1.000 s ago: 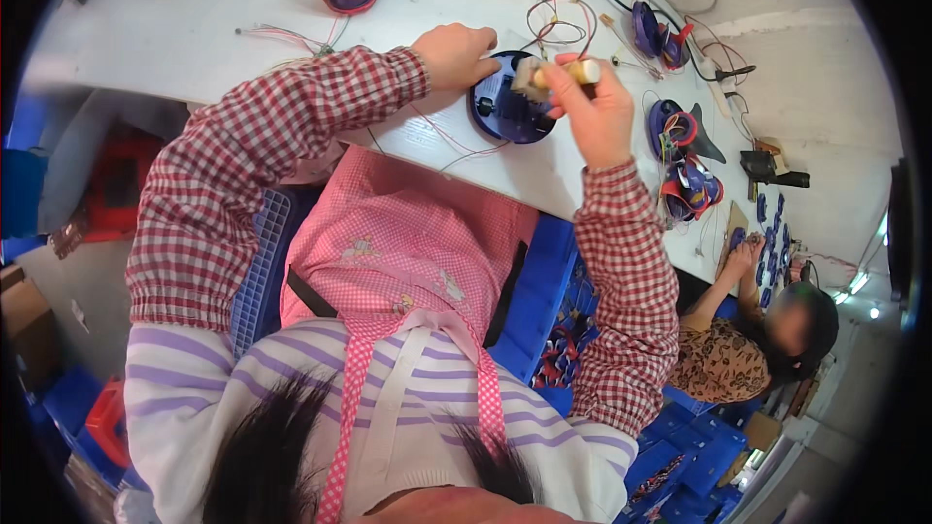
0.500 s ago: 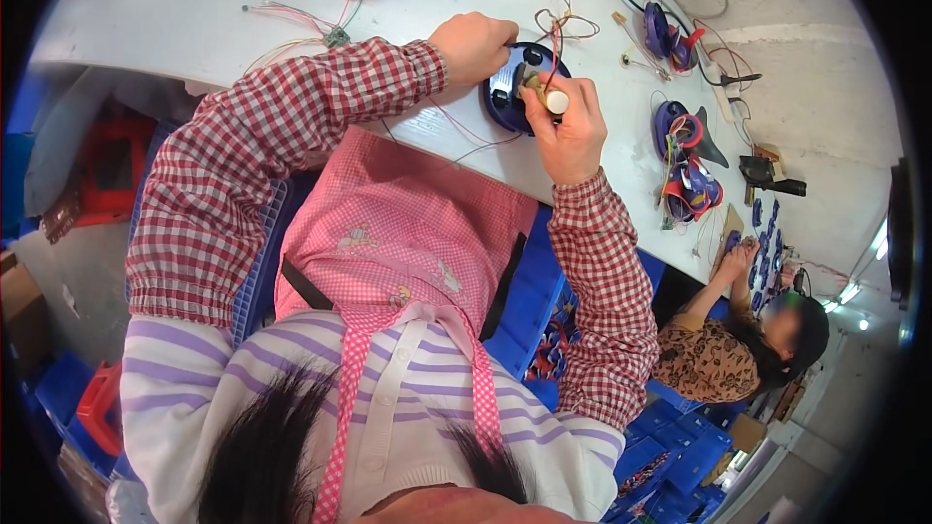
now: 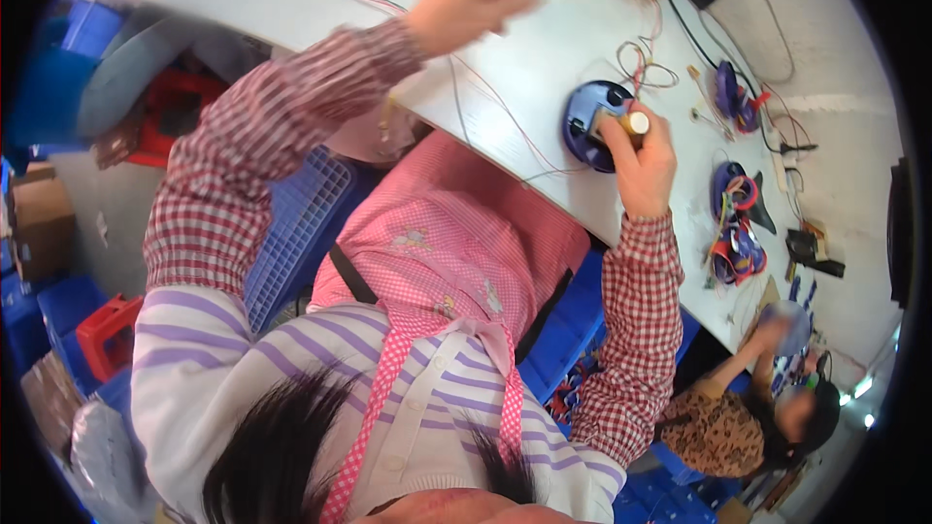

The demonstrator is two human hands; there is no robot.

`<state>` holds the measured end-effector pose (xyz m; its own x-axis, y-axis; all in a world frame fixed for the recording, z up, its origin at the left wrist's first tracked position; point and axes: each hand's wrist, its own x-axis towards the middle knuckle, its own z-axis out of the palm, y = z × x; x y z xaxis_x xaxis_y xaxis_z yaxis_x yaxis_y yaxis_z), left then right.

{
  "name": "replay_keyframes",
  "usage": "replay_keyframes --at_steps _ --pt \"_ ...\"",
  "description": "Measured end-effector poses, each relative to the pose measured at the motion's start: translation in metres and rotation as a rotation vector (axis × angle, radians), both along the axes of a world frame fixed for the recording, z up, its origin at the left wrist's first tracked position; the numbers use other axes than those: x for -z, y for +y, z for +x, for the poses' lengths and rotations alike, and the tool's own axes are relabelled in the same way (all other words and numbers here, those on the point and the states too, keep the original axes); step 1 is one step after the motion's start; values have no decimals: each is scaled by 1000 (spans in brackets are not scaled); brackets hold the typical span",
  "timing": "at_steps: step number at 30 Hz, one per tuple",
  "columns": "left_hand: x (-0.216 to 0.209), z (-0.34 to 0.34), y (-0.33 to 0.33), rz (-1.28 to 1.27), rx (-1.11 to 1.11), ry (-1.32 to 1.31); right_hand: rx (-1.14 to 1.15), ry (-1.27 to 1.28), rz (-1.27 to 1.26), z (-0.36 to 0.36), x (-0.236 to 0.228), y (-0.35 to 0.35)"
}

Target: Assembling and testing light-up toy components at a workbench.

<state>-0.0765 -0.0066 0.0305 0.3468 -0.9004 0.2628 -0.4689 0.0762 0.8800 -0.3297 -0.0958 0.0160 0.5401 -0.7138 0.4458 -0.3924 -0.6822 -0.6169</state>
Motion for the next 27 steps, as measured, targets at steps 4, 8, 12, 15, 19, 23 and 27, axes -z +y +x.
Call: replay_keyframes --at_steps 4,8,12,15,19,23,27 --pt "26 24 112 -145 -509 46 121 -285 -45 5 -14 37" --pt "99 4 180 8 -568 -22 -367 -35 134 73 -25 78" --pt "117 -25 182 -52 -602 141 -290 68 33 154 21 55" --pt "130 -32 169 17 -615 85 -273 521 32 188 38 30" --pt "154 -38 161 -142 -676 57 -354 440 -39 188 60 12" --pt "136 -3 166 -281 -897 145 -446 360 139 190 52 2" --pt "126 31 161 -428 -771 421 -471 276 292 187 47 2"
